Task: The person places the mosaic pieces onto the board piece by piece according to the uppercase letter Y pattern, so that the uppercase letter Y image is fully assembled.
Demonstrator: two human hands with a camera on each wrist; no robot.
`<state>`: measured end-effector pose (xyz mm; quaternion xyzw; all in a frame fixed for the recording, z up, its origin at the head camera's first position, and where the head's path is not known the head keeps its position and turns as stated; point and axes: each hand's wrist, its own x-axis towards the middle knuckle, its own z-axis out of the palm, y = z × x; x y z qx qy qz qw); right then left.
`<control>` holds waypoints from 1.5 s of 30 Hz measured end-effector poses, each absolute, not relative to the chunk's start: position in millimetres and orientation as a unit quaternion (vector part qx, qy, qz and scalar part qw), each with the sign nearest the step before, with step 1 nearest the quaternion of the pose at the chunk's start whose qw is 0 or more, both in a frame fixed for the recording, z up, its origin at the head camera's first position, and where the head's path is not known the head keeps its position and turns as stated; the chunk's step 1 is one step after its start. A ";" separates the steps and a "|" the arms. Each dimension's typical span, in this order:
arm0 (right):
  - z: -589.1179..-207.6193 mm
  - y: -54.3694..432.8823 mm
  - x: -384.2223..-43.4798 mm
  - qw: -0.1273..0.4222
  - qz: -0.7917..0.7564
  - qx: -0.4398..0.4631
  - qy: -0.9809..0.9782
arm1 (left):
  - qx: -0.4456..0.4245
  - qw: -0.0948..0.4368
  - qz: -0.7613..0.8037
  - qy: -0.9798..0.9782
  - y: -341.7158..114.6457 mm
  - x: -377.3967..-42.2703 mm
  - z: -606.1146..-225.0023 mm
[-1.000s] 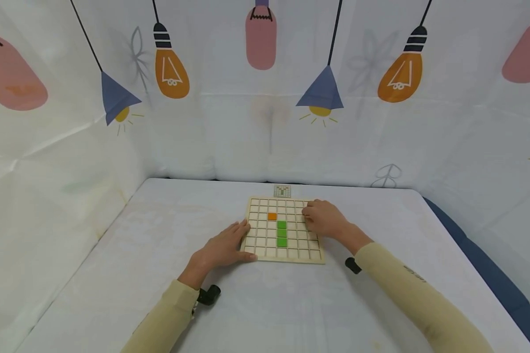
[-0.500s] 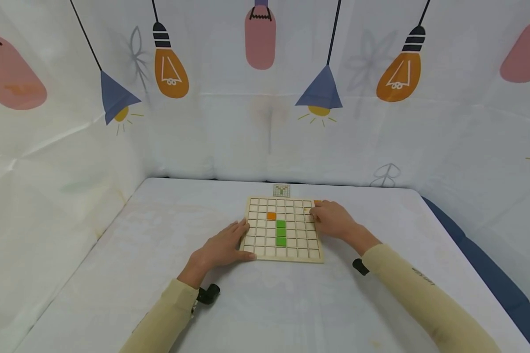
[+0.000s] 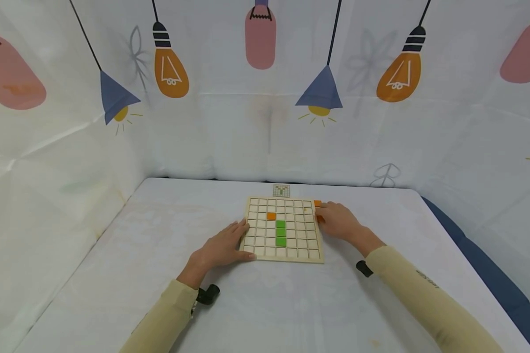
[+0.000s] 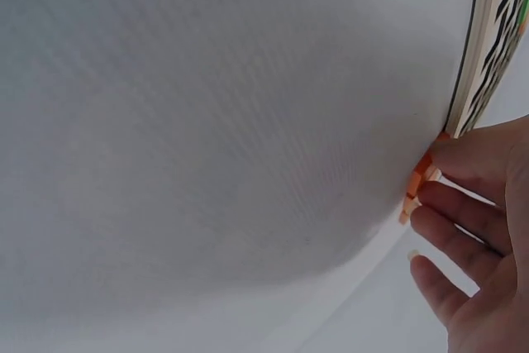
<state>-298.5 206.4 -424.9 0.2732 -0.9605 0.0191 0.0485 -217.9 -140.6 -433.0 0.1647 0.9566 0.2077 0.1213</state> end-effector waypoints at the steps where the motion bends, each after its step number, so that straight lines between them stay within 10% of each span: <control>1: -425.2 206.6 -298.4 0.048 0.020 0.273 -0.961 | 0.166 0.122 0.208 0.956 -140.6 -217.9 -433.1; 45: -422.4 211.5 -301.4 -0.011 0.095 0.186 -0.978 | 0.164 0.122 0.200 0.958 -140.7 -219.8 -436.0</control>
